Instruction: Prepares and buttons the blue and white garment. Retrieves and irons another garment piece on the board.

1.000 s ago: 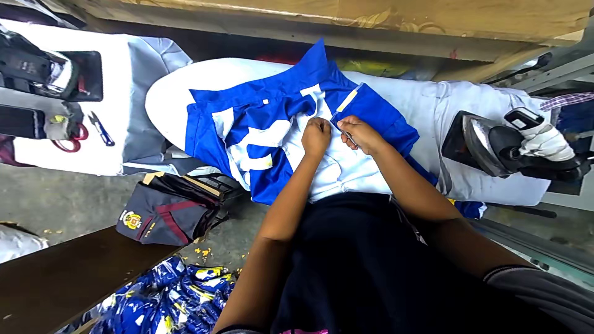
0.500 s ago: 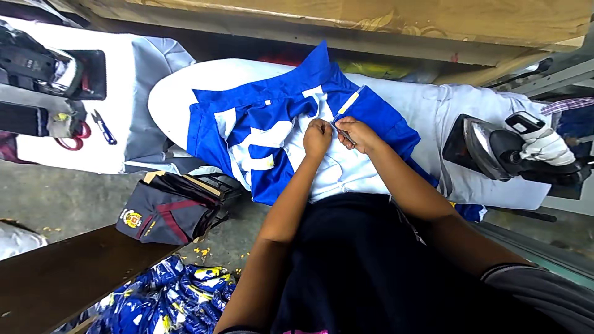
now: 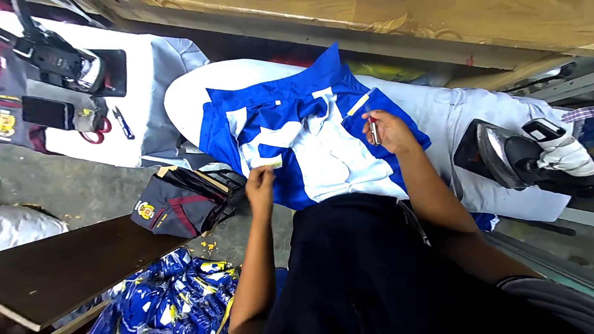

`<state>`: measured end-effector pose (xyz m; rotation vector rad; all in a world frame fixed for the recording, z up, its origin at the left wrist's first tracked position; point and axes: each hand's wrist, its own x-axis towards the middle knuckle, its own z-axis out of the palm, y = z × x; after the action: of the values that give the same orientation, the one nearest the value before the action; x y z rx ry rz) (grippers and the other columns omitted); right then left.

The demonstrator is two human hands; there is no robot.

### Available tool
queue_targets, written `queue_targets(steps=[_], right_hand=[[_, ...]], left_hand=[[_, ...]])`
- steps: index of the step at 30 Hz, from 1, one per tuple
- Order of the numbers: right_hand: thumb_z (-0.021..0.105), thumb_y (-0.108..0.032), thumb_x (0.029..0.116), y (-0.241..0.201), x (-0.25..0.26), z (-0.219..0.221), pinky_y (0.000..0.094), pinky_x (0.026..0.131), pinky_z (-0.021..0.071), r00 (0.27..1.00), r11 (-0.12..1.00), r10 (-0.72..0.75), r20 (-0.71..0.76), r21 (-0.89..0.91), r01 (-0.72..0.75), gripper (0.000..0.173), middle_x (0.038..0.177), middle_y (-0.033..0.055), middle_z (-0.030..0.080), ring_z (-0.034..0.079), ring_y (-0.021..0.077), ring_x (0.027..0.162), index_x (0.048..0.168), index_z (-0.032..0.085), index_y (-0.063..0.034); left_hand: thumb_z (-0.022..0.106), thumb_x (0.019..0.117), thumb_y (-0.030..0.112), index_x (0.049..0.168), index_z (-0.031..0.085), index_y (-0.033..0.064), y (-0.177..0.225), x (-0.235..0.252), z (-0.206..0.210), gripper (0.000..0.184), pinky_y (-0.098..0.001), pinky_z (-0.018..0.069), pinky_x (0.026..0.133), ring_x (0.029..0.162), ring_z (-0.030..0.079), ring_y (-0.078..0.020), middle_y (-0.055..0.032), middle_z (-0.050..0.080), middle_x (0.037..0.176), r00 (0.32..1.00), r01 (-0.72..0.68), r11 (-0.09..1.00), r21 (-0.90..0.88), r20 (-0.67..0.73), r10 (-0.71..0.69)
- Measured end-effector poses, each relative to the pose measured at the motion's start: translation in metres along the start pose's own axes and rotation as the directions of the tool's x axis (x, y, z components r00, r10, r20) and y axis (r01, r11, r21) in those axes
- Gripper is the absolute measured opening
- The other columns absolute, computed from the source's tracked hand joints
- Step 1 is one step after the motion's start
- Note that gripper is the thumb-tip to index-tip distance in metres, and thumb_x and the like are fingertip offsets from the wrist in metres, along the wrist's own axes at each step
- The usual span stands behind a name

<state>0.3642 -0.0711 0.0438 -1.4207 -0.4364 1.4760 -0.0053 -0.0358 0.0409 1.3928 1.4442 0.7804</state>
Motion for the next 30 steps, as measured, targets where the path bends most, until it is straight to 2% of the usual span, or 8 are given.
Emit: queue_targets(steps=[3, 7, 9, 13, 15, 23, 27, 30], right_hand=[[0.028, -0.028, 0.1099, -0.006, 0.005, -0.018, 0.024, 0.055, 0.0535, 0.997, 0.996, -0.07, -0.007, 0.049, 0.071, 0.036, 0.078, -0.0036, 0.067, 0.061, 0.0082, 0.059, 0.116, 0.06, -0.012], [0.04, -0.028, 0.1094, -0.02, 0.013, -0.014, 0.017, 0.049, 0.0454, 0.965, 0.98, -0.197, -0.171, -0.073, 0.187, 0.024, 0.069, -0.0099, 0.055, 0.049, 0.001, 0.05, 0.111, 0.059, -0.0144], [0.054, -0.026, 0.1059, -0.022, 0.021, -0.005, 0.0147, 0.05, 0.043, 0.918, 0.927, -0.315, -0.242, -0.287, 0.242, 0.015, 0.07, -0.0085, 0.052, 0.046, -0.0016, 0.051, 0.108, 0.058, -0.0109], [0.066, -0.021, 0.1, -0.017, 0.036, 0.01, 0.0532, 0.09, 0.0515, 0.878, 0.533, -0.468, -0.099, -0.825, 0.191, 0.037, 0.117, 0.0254, 0.065, 0.065, 0.0355, 0.1, 0.124, 0.064, 0.0068], [0.068, -0.027, 0.0987, -0.005, 0.043, 0.01, 0.0666, 0.09, 0.05, 0.904, 0.327, -0.427, 0.01, -0.93, 0.165, 0.044, 0.135, 0.0268, 0.061, 0.065, 0.0459, 0.112, 0.131, 0.064, 0.0026], [0.063, -0.029, 0.1028, 0.032, 0.04, 0.01, 0.0687, 0.082, 0.0519, 0.931, 0.186, -0.362, 0.043, -0.975, 0.118, 0.045, 0.156, 0.0227, 0.046, 0.066, 0.0504, 0.109, 0.138, 0.06, 0.0004], [0.06, -0.028, 0.1036, 0.04, 0.034, 0.011, 0.0694, 0.08, 0.0516, 0.92, 0.197, -0.392, 0.02, -0.975, 0.105, 0.045, 0.156, 0.0231, 0.046, 0.067, 0.0509, 0.107, 0.138, 0.06, 0.0012], [0.059, -0.03, 0.104, 0.046, 0.026, 0.006, 0.0677, 0.08, 0.0525, 0.921, 0.202, -0.388, -0.02, -0.977, 0.063, 0.045, 0.157, 0.0208, 0.047, 0.068, 0.0483, 0.108, 0.138, 0.06, -0.0001]], left_hand=[[0.051, 0.1049, 0.011, 0.12, 0.059, -0.014, -0.068, -0.043, -0.06, 0.03, -0.0364, 0.0549, 0.083, 0.087, 0.064, -0.0222, -0.0217, 0.064, 0.103, 0.927, 0.36, 0.891, 0.276, -0.217, -0.307], [0.077, 0.0917, 0.029, 0.153, 0.039, -0.0046, -0.125, -0.096, -0.08, 0.079, -0.0646, 0.0398, 0.112, 0.143, 0.036, -0.0559, -0.0381, 0.025, 0.16, 0.626, 0.527, 0.259, 0.809, -0.164, -0.763], [0.076, 0.0935, 0.036, 0.146, 0.049, -0.0051, -0.128, -0.102, -0.07, 0.071, -0.0604, 0.0405, 0.113, 0.144, 0.038, -0.0528, -0.0352, 0.025, 0.161, 0.621, 0.557, 0.281, 0.782, -0.167, -0.766], [0.057, 0.1046, 0.029, 0.128, 0.066, -0.004, -0.099, -0.073, -0.053, 0.042, -0.0634, 0.043, 0.109, 0.141, 0.046, -0.0437, -0.0253, 0.04, 0.158, 0.711, 0.495, 0.34, 0.8, -0.148, -0.688], [0.058, 0.102, 0.017, 0.136, 0.061, -0.0035, -0.079, -0.058, -0.051, 0.04, -0.0655, 0.04, 0.11, 0.144, 0.04, -0.0474, -0.027, 0.029, 0.164, 0.772, 0.493, 0.388, 0.779, -0.186, -0.608], [0.07, 0.0945, 0.02, 0.149, 0.044, -0.0081, 0.037, 0.011, -0.005, 0.067, -0.0654, 0.0346, 0.114, 0.144, 0.036, -0.0536, -0.0359, 0.024, 0.162, 0.977, -0.027, 0.795, 0.606, -0.151, 0.148], [0.07, 0.0923, 0.023, 0.147, 0.051, -0.0013, 0.078, 0.06, 0.074, 0.063, -0.0648, 0.0348, 0.112, 0.146, 0.039, -0.0458, -0.0272, 0.037, 0.16, 0.836, -0.52, 0.68, 0.517, 0.145, 0.529], [0.069, 0.0952, 0.023, 0.151, 0.05, 0.0078, 0.075, 0.087, 0.121, 0.061, -0.0667, 0.0299, 0.114, 0.149, 0.036, -0.0419, -0.0195, 0.042, 0.16, 0.779, -0.627, 0.542, 0.56, 0.466, 0.42]])
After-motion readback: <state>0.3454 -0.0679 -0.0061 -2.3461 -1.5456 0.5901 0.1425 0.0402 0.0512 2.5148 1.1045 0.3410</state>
